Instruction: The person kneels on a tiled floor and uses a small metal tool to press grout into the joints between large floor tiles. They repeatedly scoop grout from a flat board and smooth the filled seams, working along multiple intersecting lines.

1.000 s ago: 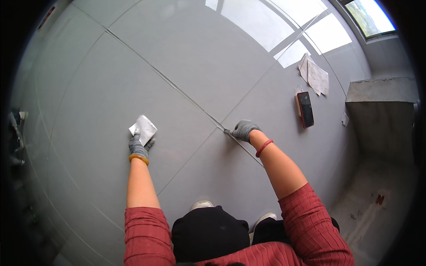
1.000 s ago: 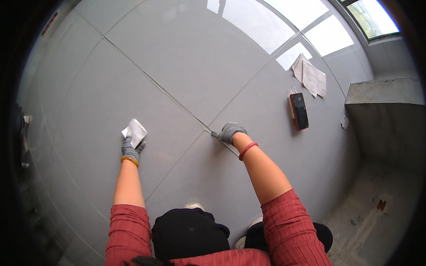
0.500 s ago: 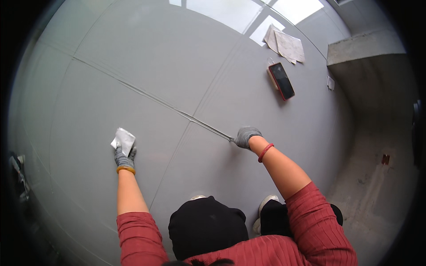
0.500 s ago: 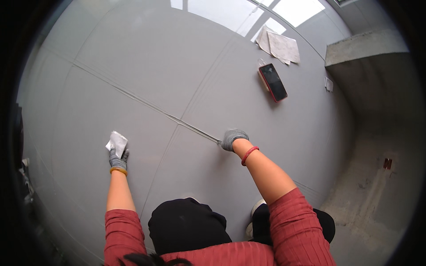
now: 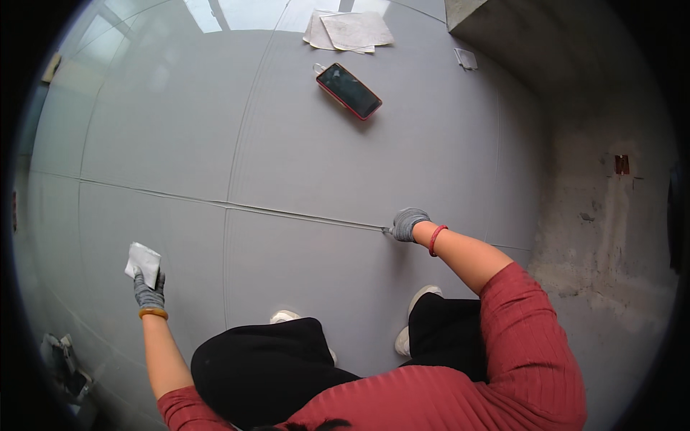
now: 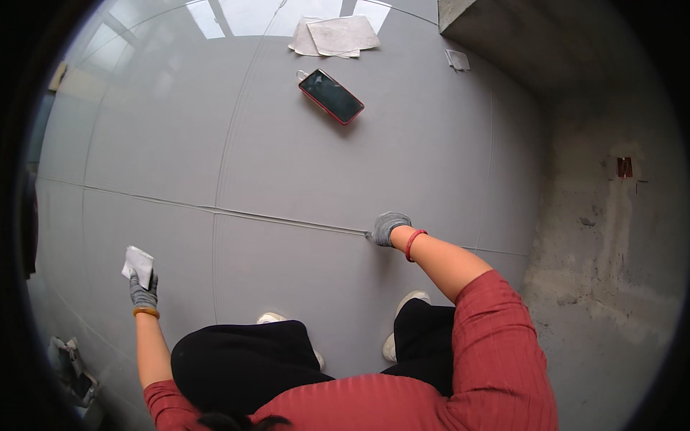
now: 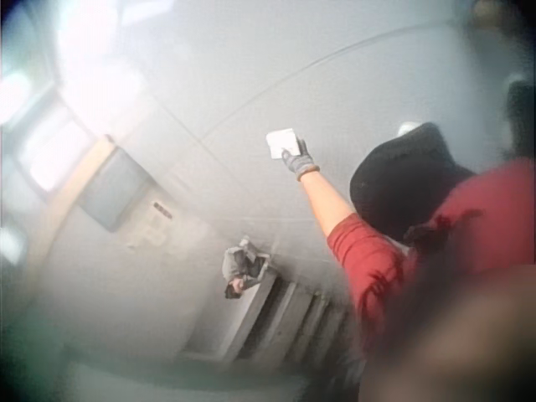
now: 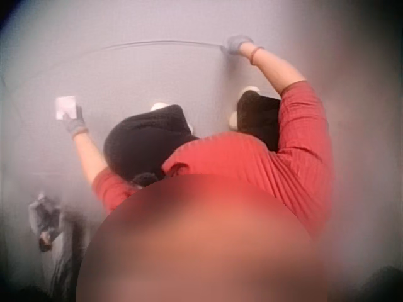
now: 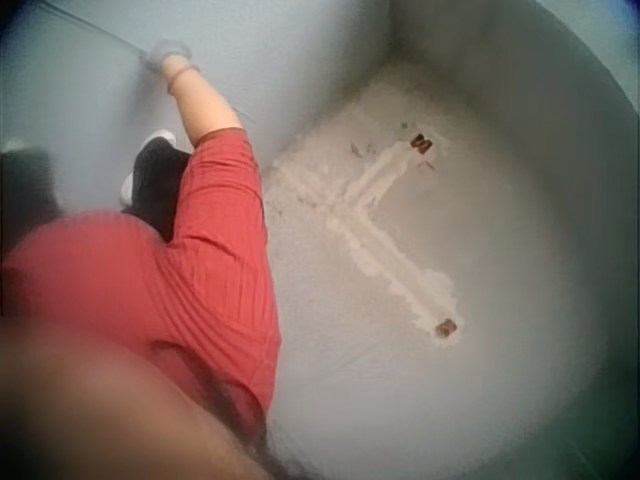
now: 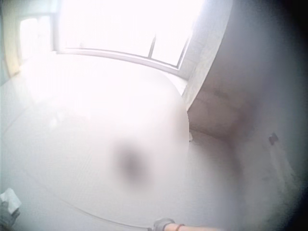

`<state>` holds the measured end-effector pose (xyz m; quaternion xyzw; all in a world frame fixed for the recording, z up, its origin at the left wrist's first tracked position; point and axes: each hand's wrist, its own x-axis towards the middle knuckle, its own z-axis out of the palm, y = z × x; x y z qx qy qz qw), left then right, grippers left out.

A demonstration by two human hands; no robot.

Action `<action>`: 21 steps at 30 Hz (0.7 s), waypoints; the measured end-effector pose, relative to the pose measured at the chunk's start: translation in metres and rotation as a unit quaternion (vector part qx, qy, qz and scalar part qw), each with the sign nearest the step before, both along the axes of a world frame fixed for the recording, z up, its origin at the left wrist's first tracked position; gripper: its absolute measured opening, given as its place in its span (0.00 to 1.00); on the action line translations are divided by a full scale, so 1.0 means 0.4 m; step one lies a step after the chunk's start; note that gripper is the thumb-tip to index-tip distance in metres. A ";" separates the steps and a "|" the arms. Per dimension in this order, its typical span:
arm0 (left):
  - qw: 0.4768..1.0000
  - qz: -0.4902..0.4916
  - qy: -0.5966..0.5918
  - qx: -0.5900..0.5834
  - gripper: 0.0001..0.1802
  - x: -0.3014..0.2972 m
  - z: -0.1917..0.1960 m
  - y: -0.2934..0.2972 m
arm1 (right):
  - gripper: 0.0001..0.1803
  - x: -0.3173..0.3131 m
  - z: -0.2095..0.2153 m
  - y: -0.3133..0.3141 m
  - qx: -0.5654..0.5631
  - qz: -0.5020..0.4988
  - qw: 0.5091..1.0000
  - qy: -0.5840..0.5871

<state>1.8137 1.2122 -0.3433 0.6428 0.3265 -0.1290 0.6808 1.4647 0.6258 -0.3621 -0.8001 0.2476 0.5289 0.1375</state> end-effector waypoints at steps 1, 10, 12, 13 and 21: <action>0.999 -0.039 -0.004 0.005 0.31 -0.021 0.044 -0.026 | 0.30 -0.027 -0.013 -0.017 0.000 -0.001 1.000 0.004; 0.948 -0.303 0.000 0.102 0.31 -0.325 0.392 -0.503 | 0.32 -0.345 -0.004 -0.230 0.037 -0.010 0.995 -0.091; 0.920 -0.378 0.028 0.099 0.32 -0.407 0.413 -0.626 | 0.31 -0.415 -0.007 -0.256 0.030 -0.029 0.998 -0.057; 0.906 -0.417 0.030 0.065 0.32 -0.462 0.406 -0.683 | 0.31 -0.454 -0.013 -0.265 0.042 -0.054 0.996 -0.051; 0.879 -0.463 0.117 -0.016 0.30 -0.833 0.217 -0.953 | 0.24 -0.601 -0.026 -0.219 0.133 -0.223 0.944 -0.205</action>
